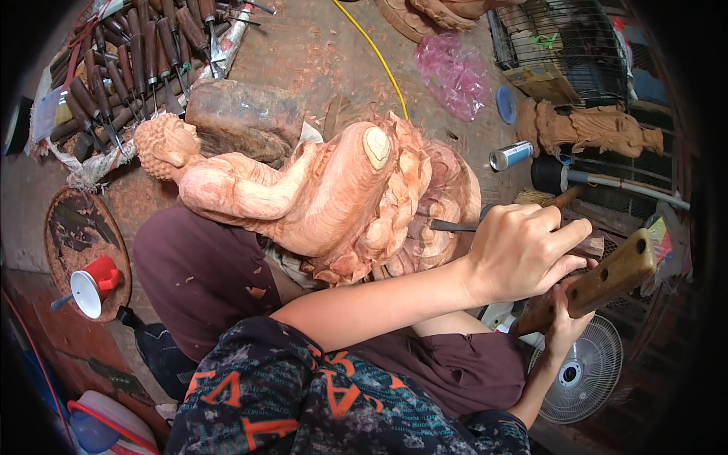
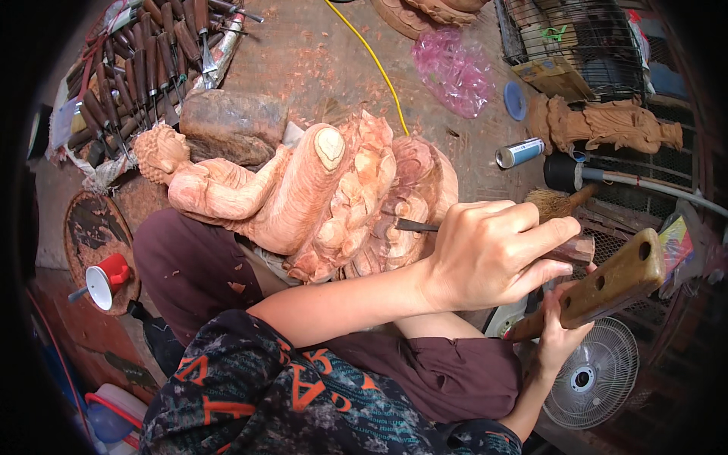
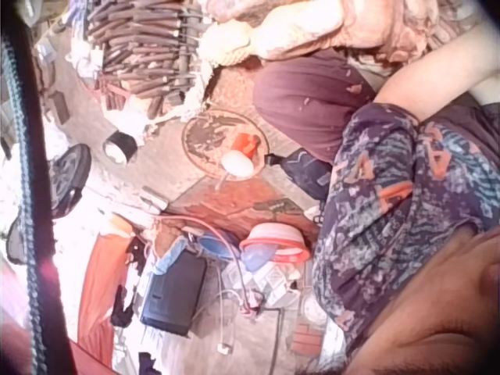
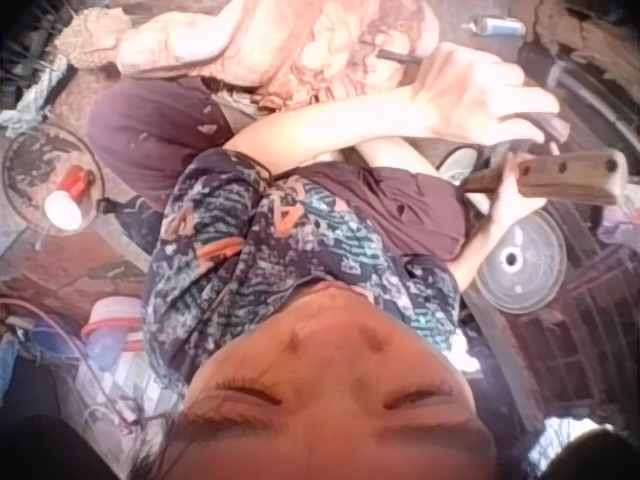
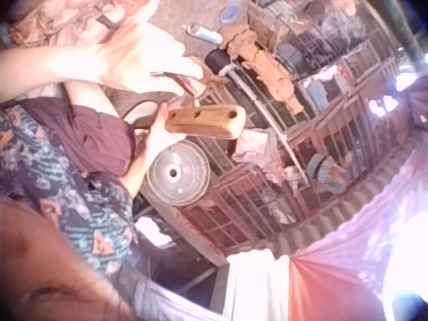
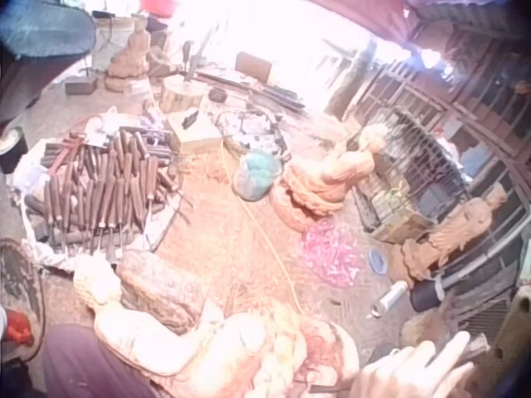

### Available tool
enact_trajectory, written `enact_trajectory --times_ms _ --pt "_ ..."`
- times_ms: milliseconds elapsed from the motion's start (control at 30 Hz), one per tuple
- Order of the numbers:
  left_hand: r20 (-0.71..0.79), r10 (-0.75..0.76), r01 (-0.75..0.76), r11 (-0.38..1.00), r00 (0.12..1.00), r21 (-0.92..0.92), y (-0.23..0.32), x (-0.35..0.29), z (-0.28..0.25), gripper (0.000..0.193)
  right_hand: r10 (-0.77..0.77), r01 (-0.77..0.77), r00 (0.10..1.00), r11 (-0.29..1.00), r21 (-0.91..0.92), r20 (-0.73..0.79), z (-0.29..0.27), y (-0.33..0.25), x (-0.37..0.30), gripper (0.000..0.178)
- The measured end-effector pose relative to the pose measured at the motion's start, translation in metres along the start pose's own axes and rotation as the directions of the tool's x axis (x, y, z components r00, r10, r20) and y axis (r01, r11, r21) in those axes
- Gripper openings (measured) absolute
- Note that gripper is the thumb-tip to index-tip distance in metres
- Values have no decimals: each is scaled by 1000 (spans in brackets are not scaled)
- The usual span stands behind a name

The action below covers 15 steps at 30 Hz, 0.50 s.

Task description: The person carves a wooden sculpture of a reclining figure using a chisel and a wooden mallet. They repeatedly strike the chisel to shape the wood, occasionally pausing to switch tools or inspect the work.

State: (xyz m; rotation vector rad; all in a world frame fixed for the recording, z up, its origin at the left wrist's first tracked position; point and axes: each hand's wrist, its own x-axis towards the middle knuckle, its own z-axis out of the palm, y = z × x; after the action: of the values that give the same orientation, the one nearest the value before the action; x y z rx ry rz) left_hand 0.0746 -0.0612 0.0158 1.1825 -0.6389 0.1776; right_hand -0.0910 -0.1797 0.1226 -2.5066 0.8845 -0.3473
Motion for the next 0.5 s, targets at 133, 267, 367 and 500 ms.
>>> enact_trajectory --times_ms 133,267,367,500 --pt "112 8 -13 999 994 47 18 -6 -9 40 -199 198 980 979 -48 -13 6 2 1 44" --pt "88 125 -116 989 988 -97 25 -2 -7 43 -189 183 980 978 -100 -57 12 -5 8 57" --pt "115 106 -98 992 988 -74 19 0 -10 44 -191 192 981 975 -115 19 -6 18 6 57" --pt "103 63 -55 995 993 -85 16 0 -16 45 -137 135 989 990 52 49 -5 14 1 59"
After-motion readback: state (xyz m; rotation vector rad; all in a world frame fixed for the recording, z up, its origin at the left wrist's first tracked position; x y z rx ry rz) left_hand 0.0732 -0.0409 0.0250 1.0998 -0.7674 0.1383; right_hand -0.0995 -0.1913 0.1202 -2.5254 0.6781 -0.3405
